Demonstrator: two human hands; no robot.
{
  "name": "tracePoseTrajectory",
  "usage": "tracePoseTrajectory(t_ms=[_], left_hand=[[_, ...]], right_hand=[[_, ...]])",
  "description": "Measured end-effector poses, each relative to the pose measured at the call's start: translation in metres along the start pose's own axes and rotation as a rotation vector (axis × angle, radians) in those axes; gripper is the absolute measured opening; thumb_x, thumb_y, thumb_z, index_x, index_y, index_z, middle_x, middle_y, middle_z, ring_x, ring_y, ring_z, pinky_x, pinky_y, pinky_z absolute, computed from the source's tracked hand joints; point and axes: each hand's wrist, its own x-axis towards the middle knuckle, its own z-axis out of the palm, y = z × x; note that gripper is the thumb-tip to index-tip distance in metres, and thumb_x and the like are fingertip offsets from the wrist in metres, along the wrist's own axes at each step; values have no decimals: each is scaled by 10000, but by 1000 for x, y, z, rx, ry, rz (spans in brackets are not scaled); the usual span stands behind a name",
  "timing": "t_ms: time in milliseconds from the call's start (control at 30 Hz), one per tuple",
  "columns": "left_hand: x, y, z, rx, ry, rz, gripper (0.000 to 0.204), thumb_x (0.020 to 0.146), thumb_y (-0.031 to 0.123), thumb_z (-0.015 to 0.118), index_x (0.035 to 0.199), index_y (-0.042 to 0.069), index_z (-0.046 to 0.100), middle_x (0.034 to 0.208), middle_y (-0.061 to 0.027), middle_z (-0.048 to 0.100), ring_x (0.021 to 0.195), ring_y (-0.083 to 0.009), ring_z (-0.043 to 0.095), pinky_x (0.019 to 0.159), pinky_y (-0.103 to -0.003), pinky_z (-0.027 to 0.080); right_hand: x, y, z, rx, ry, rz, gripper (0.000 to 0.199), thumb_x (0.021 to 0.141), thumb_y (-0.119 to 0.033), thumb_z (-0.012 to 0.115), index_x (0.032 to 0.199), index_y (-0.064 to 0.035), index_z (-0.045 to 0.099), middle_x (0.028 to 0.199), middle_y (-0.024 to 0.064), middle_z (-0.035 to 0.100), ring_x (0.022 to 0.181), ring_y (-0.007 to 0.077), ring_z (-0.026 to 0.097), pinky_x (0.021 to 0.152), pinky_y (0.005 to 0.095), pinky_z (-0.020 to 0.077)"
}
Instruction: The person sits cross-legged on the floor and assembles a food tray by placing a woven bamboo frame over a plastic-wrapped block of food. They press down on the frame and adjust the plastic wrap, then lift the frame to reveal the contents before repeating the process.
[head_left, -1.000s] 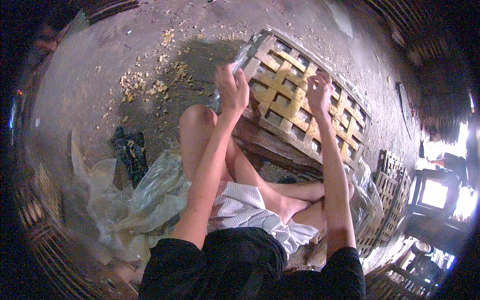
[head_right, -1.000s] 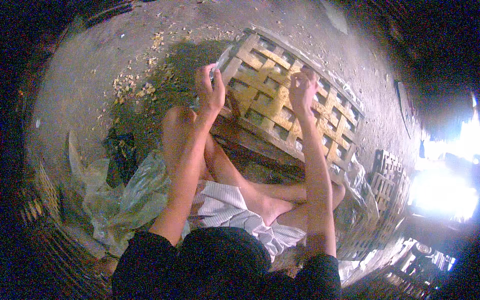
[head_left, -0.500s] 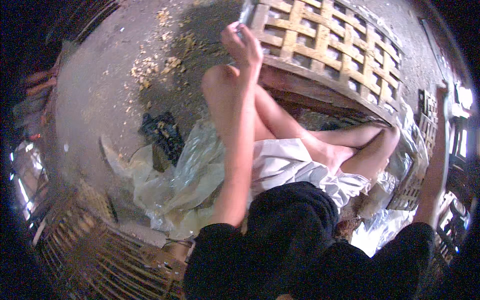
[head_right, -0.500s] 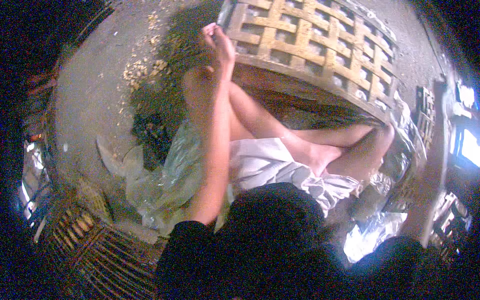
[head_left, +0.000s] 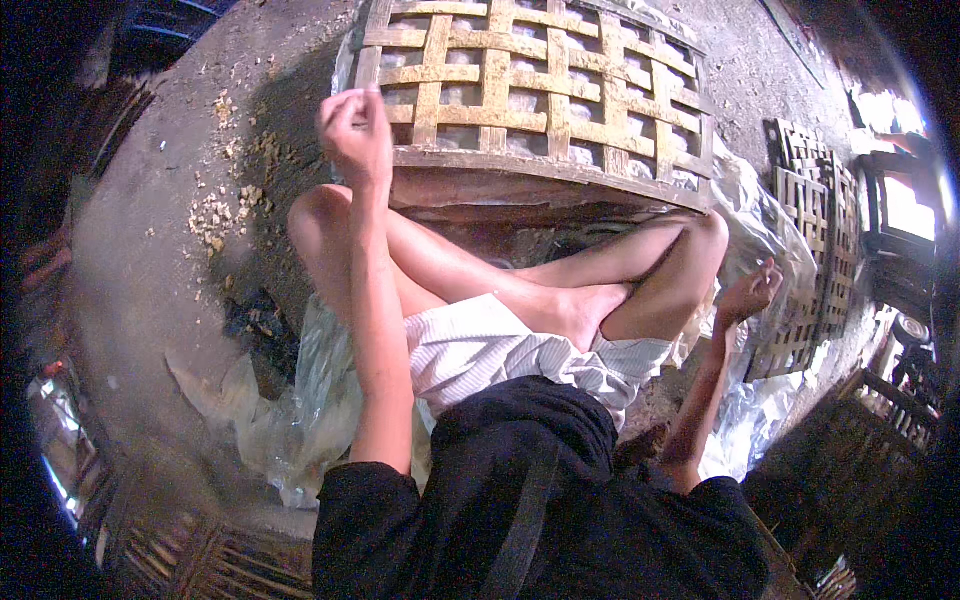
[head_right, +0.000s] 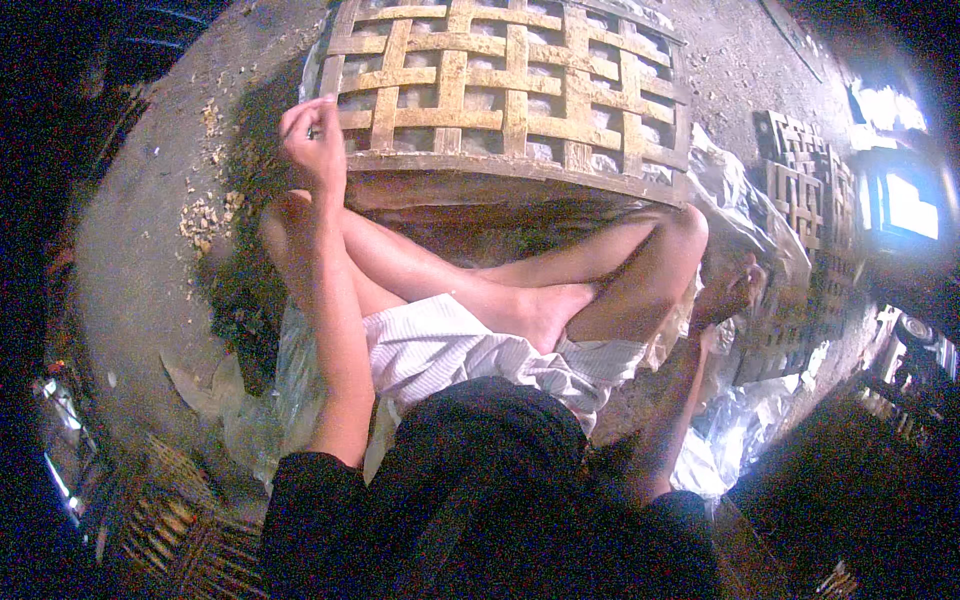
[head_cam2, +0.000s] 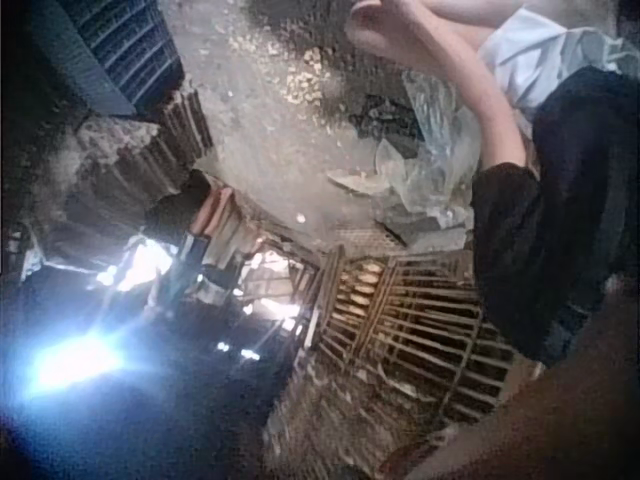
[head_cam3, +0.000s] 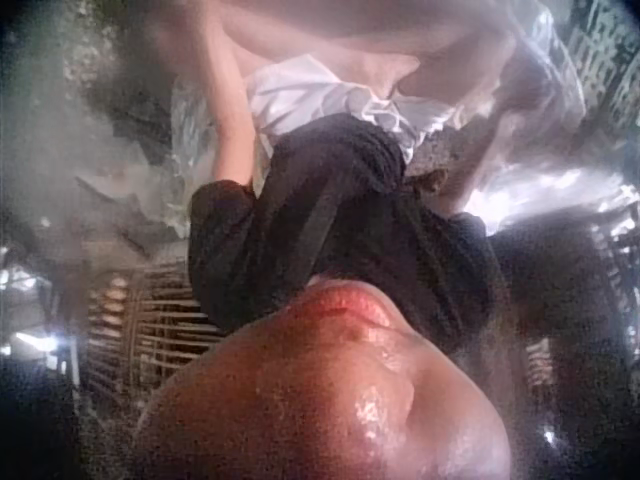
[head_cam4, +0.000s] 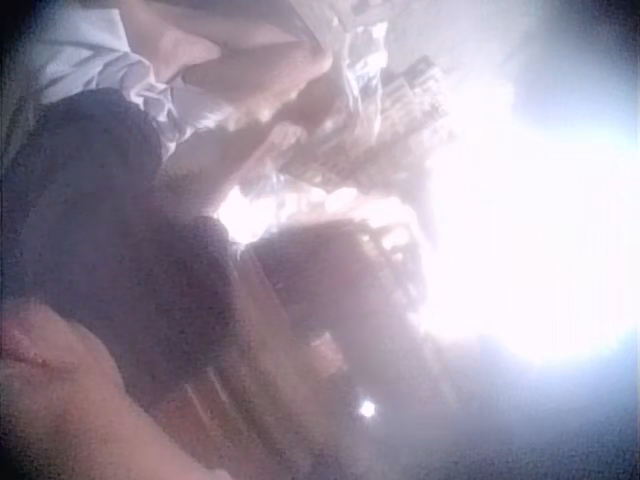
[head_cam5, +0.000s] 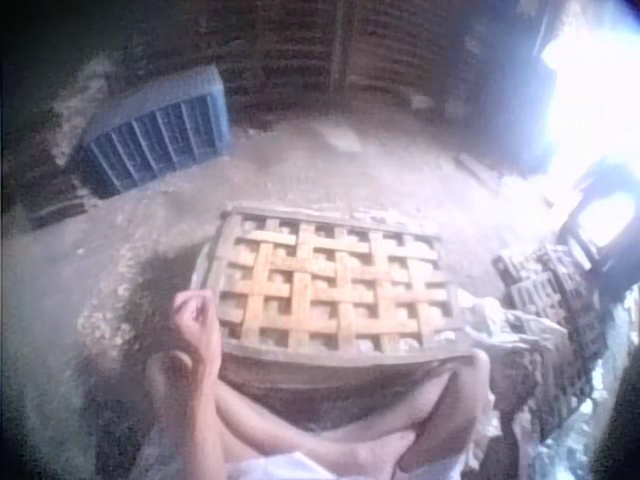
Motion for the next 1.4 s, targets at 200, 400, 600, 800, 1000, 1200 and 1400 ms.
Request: tracePoseTrajectory(t_ms=[200,400,600,800,1000,1200,1400], left_hand=[[-28,30,-10,199,-351,275,244,812,248,860,928,86,719,1233,-130,601,1197,-307,551,1065,-470,430],[-33,34,-40,343,-534,310,265,807,280,873,1052,199,812,1268,-86,623,1233,-302,537,1092,-440,414],[-27,27,-36,321,-573,287,140,826,253,859,962,221,852,1187,-62,644,1173,-299,536,1069,-434,431],[-20,19,-30,294,-564,392,104,801,195,837,838,116,779,1055,-58,645,1102,-293,554,1010,-434,432],[-30,13,-9,396,-660,409,104,886,92,716,944,63,635,1077,-125,571,1123,-372,521,1012,-508,417],[13,-53,-32,419,-405,427,203,779,-3,666,973,55,662,970,-168,630,963,-409,593,895,-520,452],[86,-111,-154,592,281,63,362,943,223,753,1251,34,721,1140,-182,742,1055,-340,700,957,-450,548]], right_hand=[[-27,3,56,116,-99,-28,210,1008,-174,618,972,27,665,829,111,703,755,219,662,739,364,539],[-21,0,109,140,-179,-132,180,992,-120,597,998,43,674,861,115,723,769,206,671,730,343,537],[-28,-23,100,507,-168,178,136,841,12,599,913,94,681,842,141,722,727,221,677,705,315,551],[-30,-9,118,803,-350,317,206,816,-21,716,993,78,686,862,155,732,801,250,715,746,348,580],[-45,19,130,598,-66,227,298,942,-99,654,1185,66,603,1036,158,684,930,266,678,825,373,567],[-37,44,45,214,160,296,241,1048,-217,524,1182,-24,578,869,82,690,712,185,639,672,319,518],[-8,82,-30,-106,138,200,270,1005,-208,610,1181,-4,617,842,118,682,725,207,650,704,380,533]])
